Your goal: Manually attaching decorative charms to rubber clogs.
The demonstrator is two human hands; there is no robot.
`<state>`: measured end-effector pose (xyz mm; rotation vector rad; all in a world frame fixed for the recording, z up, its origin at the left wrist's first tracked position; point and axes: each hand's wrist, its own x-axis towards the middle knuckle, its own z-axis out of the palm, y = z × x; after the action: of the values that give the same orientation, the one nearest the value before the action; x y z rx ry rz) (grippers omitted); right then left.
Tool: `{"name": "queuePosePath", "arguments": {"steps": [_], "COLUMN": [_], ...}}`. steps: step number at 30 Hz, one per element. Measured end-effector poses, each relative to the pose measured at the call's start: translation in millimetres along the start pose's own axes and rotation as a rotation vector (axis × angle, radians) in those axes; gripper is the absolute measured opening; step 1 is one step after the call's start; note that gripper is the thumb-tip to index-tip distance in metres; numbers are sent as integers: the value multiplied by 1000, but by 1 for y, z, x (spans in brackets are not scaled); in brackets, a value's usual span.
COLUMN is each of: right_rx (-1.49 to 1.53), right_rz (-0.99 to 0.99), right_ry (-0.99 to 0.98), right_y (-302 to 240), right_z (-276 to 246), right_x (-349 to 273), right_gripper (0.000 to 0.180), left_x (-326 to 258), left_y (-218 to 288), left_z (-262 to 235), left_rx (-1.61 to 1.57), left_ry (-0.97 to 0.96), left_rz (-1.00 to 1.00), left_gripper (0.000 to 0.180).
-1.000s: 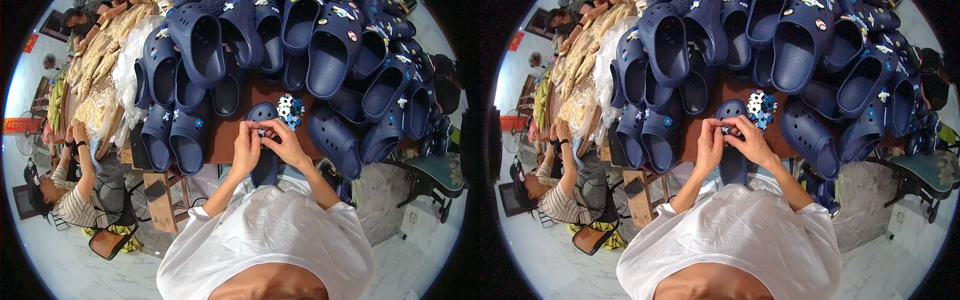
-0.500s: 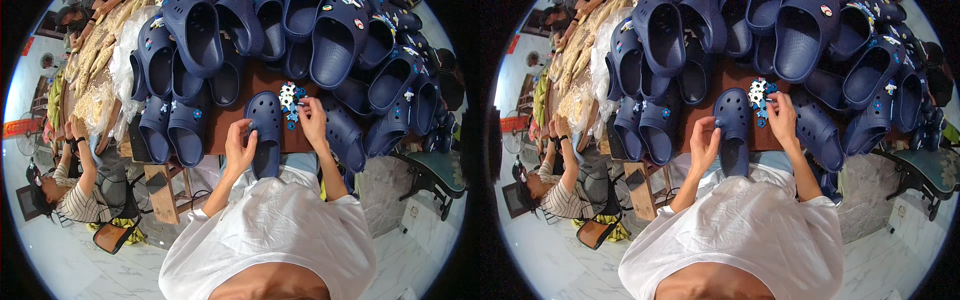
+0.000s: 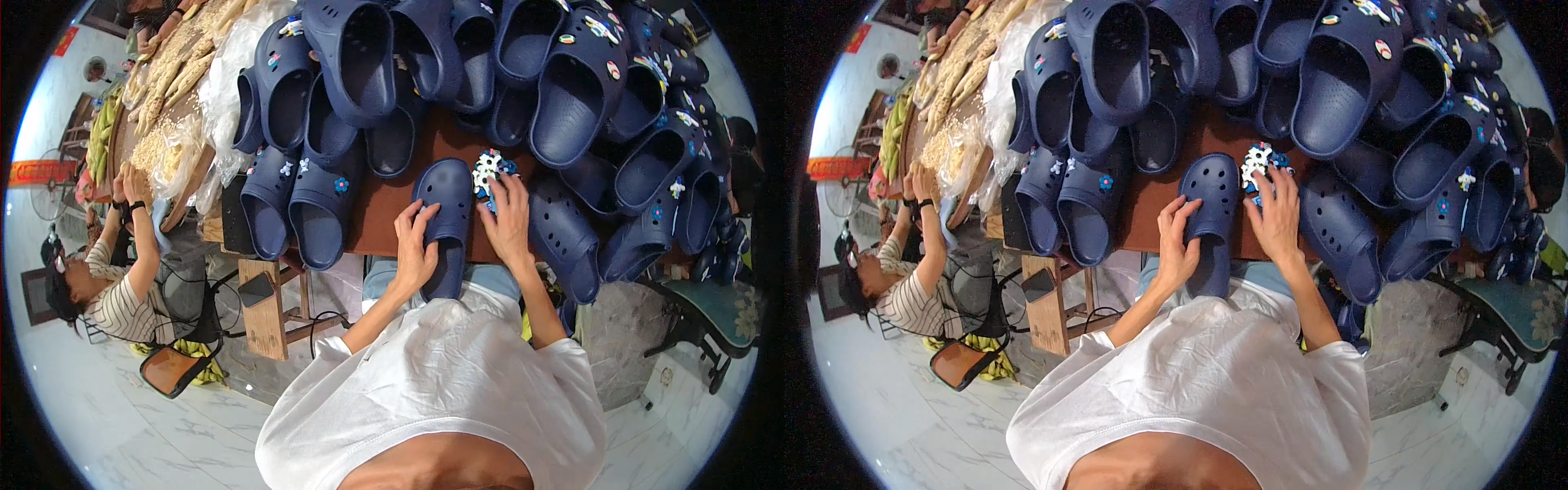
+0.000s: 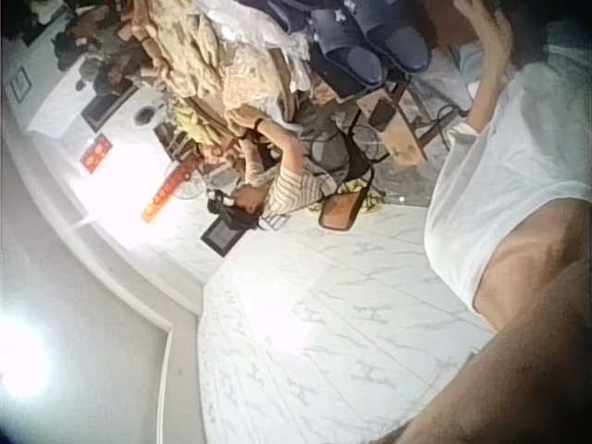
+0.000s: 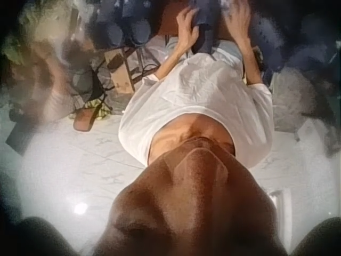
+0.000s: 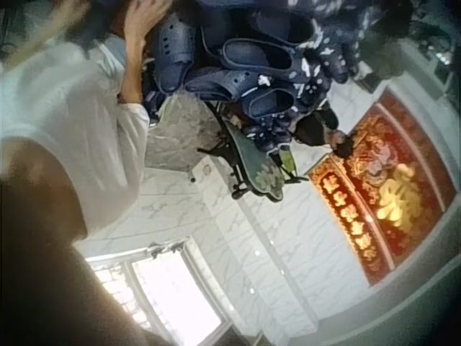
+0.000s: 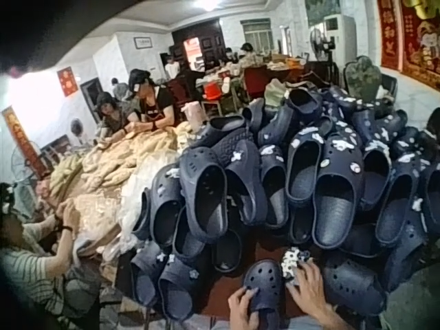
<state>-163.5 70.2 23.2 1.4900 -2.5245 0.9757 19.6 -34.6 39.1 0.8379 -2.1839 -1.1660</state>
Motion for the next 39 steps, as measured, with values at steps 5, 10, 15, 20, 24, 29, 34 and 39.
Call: {"name": "queuePosePath", "arguments": {"steps": [5, 10, 15, 20, 24, 29, 34, 39], "right_rx": [-88, -97, -29, 187, 283, 351, 301, 264], "right_rz": [-60, -22, -16, -21, -76, -110, -143, -154], "right_ry": [-164, -178, -98, -108, -165, -175, -156, -137], "right_y": [5, 7, 0, -22, -49, -67, -74, -77], "right_z": [14, 15, 5, -6, -9, 0, 2, 6], "right_x": [-19, -13, -18, -28, -27, -18, -7, -9], "right_gripper": [53, 50, 42, 44, 51, 50, 46, 45], "left_x": [-1, 6, 10, 0, -1, 3, 6, 11], "left_y": [-5, -13, -17, -23, -24, -27, -27, -31], "left_z": [-3, -17, -23, -28, -26, -23, -28, -24], "left_rx": [-75, -71, -86, -71, -61, -11, 30, 50], "left_ry": [33, 91, 148, 148, 139, 143, 116, 102], "left_rz": [-6, 6, -7, -51, -63, -27, -26, 32], "left_gripper": [62, 58, 62, 62, 66, 68, 65, 62]}}
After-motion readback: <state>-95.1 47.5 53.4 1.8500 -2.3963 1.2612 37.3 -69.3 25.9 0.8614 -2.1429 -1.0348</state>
